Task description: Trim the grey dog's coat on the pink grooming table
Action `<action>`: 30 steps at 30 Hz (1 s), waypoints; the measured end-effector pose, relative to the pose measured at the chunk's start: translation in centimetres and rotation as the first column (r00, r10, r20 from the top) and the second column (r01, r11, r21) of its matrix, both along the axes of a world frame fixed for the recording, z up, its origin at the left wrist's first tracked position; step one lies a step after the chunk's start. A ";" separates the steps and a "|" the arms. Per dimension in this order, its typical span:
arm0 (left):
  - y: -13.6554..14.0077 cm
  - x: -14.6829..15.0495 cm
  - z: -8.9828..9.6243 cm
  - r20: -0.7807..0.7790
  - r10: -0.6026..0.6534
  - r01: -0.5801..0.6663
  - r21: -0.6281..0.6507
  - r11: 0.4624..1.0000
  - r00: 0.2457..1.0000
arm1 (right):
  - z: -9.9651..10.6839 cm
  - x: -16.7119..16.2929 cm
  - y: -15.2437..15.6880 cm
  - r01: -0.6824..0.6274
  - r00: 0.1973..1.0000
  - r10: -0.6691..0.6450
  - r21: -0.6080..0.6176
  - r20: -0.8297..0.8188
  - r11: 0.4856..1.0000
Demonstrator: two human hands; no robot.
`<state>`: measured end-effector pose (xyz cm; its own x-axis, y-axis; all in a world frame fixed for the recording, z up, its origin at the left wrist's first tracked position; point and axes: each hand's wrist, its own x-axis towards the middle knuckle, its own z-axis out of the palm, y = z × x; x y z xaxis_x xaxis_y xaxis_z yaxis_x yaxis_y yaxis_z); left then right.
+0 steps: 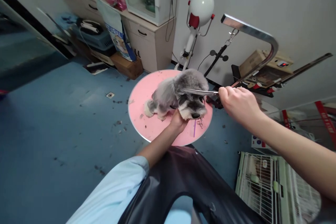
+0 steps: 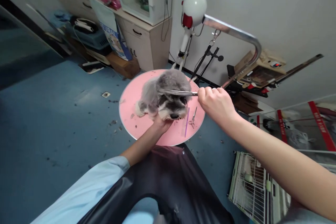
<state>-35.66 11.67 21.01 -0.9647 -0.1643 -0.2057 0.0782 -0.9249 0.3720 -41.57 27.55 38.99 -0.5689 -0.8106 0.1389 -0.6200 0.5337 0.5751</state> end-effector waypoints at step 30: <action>1.3 -0.4 1.3 -0.159 -0.148 0.181 0.213 0.960 0.976 | 4.3 4.2 -2.9 -0.025 0.999 0.027 0.056 -0.034 0.998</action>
<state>-36.04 12.95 22.27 -0.9963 0.0341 -0.0795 -0.0458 -0.9878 0.1492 -37.40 24.63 43.24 -0.5431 -0.8322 0.1122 -0.6125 0.4840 0.6249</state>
